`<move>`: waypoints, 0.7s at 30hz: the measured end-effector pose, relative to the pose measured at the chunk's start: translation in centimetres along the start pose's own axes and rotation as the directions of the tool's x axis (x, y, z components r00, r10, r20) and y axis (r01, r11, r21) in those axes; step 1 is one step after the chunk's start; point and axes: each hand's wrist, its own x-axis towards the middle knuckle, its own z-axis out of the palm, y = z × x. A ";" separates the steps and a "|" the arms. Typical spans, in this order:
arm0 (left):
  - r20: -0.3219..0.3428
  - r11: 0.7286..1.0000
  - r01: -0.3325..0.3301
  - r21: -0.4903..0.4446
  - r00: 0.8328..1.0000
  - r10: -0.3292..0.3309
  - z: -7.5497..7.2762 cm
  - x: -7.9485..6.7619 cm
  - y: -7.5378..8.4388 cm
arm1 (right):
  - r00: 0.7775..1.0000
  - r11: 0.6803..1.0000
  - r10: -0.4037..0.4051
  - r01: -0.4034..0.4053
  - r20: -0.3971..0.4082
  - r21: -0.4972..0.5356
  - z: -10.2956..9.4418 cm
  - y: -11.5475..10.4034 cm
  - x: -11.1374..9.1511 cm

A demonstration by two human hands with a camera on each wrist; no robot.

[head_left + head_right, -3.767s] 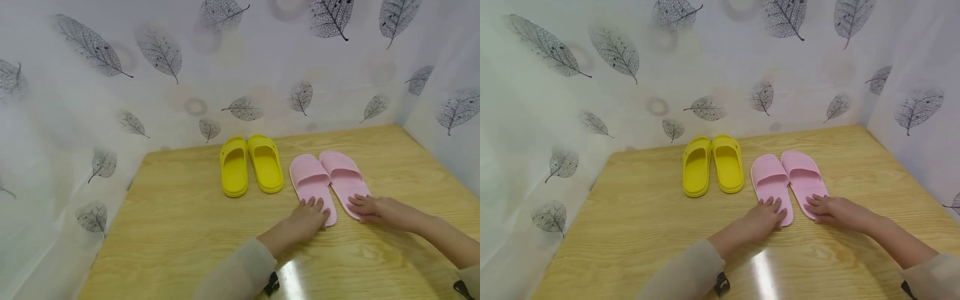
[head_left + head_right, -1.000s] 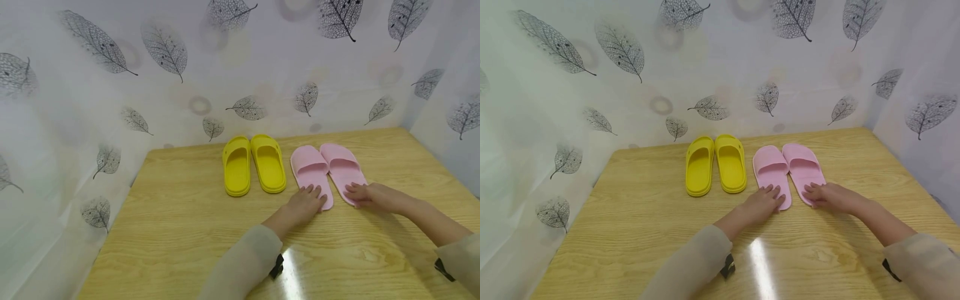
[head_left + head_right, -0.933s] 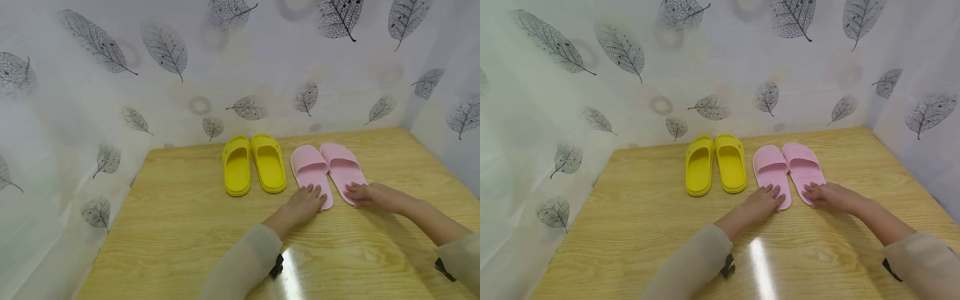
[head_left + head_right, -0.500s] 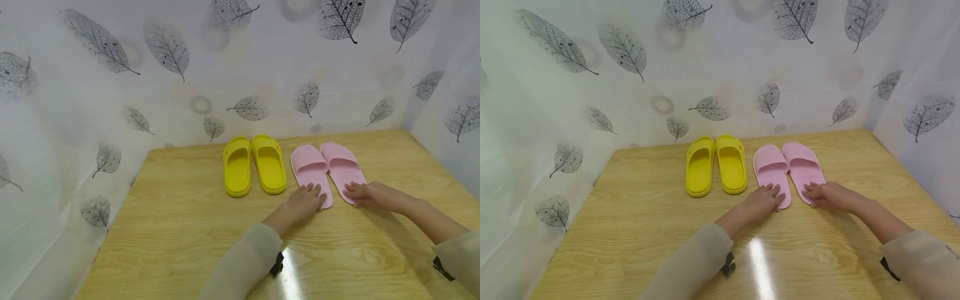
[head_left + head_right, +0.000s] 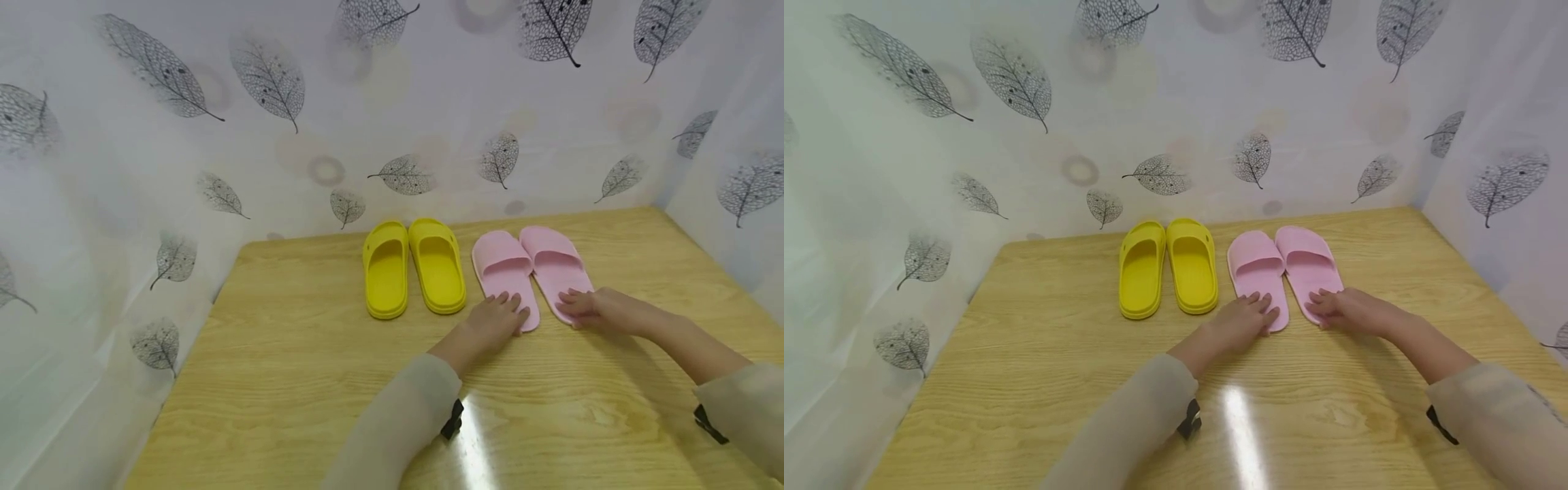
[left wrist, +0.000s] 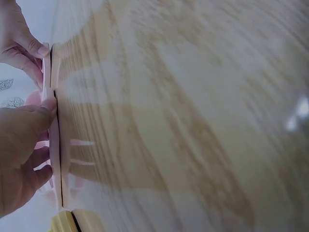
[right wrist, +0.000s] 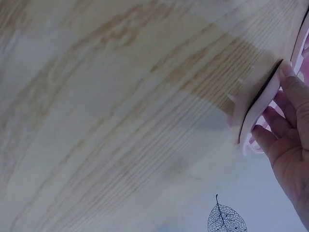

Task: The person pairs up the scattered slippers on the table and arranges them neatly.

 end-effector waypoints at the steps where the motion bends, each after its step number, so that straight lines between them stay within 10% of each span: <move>1: 0.000 1.000 0.003 -0.008 1.000 -0.003 0.0 0.1 -0.1 | 1.000 1.000 0.002 -0.002 0.005 0.001 -0.1 0.0 0.1; 21: 0.023 0.996 0.055 -0.075 0.998 -0.054 -0.5 0.9 -0.5 | 0.996 0.998 0.039 -0.044 0.076 0.053 -0.7 0.5 1.5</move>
